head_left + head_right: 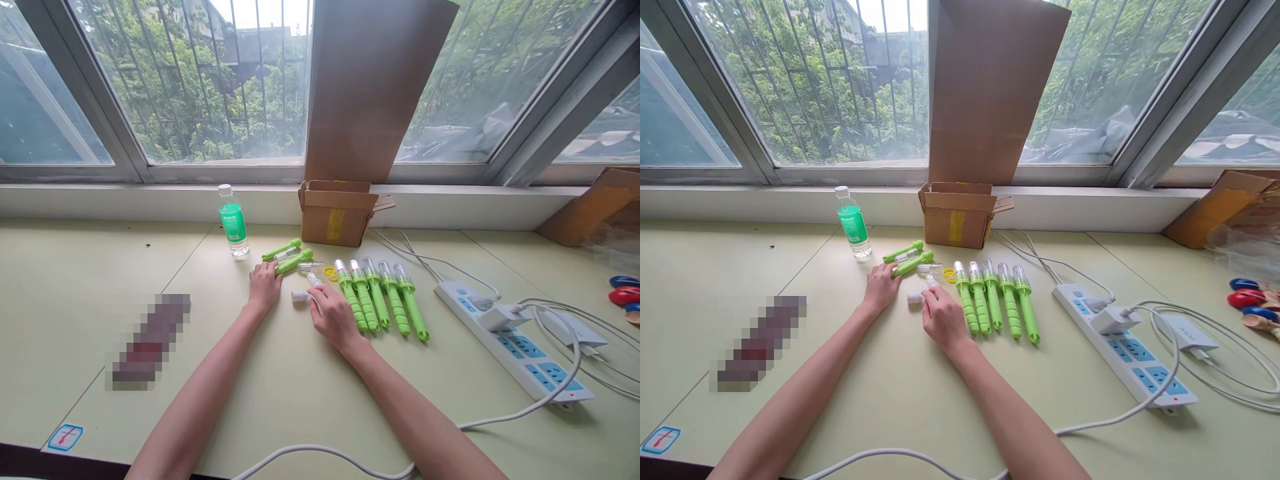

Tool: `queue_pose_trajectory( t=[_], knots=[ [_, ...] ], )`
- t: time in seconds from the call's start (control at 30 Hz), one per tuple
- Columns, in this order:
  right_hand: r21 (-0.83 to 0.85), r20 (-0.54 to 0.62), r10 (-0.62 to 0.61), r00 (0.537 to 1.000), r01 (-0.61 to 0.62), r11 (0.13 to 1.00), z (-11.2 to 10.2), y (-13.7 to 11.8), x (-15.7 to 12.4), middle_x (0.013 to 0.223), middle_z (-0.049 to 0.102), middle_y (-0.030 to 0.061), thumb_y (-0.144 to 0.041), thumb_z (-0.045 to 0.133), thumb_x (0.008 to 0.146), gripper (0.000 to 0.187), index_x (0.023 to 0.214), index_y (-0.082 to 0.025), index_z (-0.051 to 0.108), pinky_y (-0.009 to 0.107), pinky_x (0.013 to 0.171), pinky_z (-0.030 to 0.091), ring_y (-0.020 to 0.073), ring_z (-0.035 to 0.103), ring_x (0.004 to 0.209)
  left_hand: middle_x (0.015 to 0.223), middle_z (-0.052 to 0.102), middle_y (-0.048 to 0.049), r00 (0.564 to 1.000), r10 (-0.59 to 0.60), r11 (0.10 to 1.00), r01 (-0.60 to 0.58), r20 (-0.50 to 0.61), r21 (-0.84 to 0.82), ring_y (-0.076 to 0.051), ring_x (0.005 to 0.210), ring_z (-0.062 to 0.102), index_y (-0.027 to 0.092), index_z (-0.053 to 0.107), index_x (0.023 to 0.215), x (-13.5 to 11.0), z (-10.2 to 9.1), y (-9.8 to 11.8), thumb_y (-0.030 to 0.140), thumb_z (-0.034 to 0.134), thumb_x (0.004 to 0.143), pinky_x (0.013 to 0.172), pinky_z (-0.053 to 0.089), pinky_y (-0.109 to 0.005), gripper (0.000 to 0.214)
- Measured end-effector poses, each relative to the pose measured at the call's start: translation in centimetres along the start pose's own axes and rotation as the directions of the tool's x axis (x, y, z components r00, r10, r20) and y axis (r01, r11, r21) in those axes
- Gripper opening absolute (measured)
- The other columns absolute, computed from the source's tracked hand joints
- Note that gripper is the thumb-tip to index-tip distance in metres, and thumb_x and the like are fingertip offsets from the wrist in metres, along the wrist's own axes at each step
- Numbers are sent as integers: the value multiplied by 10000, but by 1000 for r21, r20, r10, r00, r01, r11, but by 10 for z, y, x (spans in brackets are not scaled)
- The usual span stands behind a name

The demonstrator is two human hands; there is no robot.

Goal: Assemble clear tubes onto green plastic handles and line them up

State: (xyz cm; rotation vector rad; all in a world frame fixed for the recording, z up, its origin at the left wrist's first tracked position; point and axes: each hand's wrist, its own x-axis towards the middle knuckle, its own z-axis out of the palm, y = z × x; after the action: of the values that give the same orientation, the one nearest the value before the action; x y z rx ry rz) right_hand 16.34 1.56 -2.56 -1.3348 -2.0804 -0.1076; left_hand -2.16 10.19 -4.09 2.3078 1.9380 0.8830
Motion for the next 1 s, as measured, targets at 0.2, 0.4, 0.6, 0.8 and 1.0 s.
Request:
queue_pose_trajectory(
  t=[0.2, 0.4, 0.6, 0.8, 1.0],
  knots=[
    [-11, 3, 7, 1000, -7, 1000, 0, 0, -1, 1019, 616, 87, -134, 461, 832, 247, 1025, -187, 607, 304, 753, 473, 210, 587, 903, 1032, 615, -98, 1000, -23, 999, 23, -19, 27, -278, 1009, 519, 198, 596, 1061, -1, -4, 3, 241, 485, 858, 872, 383, -429, 235],
    [-16, -7, -6, 1000, 6, 1000, 0, 1, -1, 1017, 620, 89, -140, 456, 832, 263, 1042, -188, 606, 305, 713, 476, 209, 588, 867, 1009, 623, -98, 984, -8, 999, -1, -177, -52, -275, 967, 534, 189, 600, 1057, -2, -5, -2, 258, 485, 871, 815, 407, -417, 229],
    [5, -33, -4, 999, 4, 1000, -1, -1, 0, 1023, 623, 96, -137, 421, 843, 487, 1328, -176, 423, 319, 675, 491, 223, 584, 872, 910, 595, -88, 919, 109, 966, -188, -378, -177, -238, 894, 528, 181, 578, 1105, -5, -12, -2, 274, 458, 895, 804, 440, -394, 259],
    [93, -118, 44, 992, -33, 995, 1, -2, -1, 1145, 572, 110, -125, 424, 815, 716, 1464, -208, 134, 364, 707, 514, 237, 571, 907, 971, 602, -73, 828, 421, 826, -519, -371, -219, -203, 912, 523, 216, 515, 1176, -19, -25, 30, 211, 462, 894, 828, 449, -371, 287],
    [185, -248, 140, 959, -95, 978, 0, 2, 2, 1132, 542, 110, -78, 407, 770, 624, 1373, -213, 320, 409, 771, 505, 264, 510, 1021, 985, 608, -82, 784, 552, 752, -615, -285, -236, -223, 929, 518, 197, 553, 1059, -31, -33, 50, 295, 549, 840, 831, 436, -389, 240]
  ],
)
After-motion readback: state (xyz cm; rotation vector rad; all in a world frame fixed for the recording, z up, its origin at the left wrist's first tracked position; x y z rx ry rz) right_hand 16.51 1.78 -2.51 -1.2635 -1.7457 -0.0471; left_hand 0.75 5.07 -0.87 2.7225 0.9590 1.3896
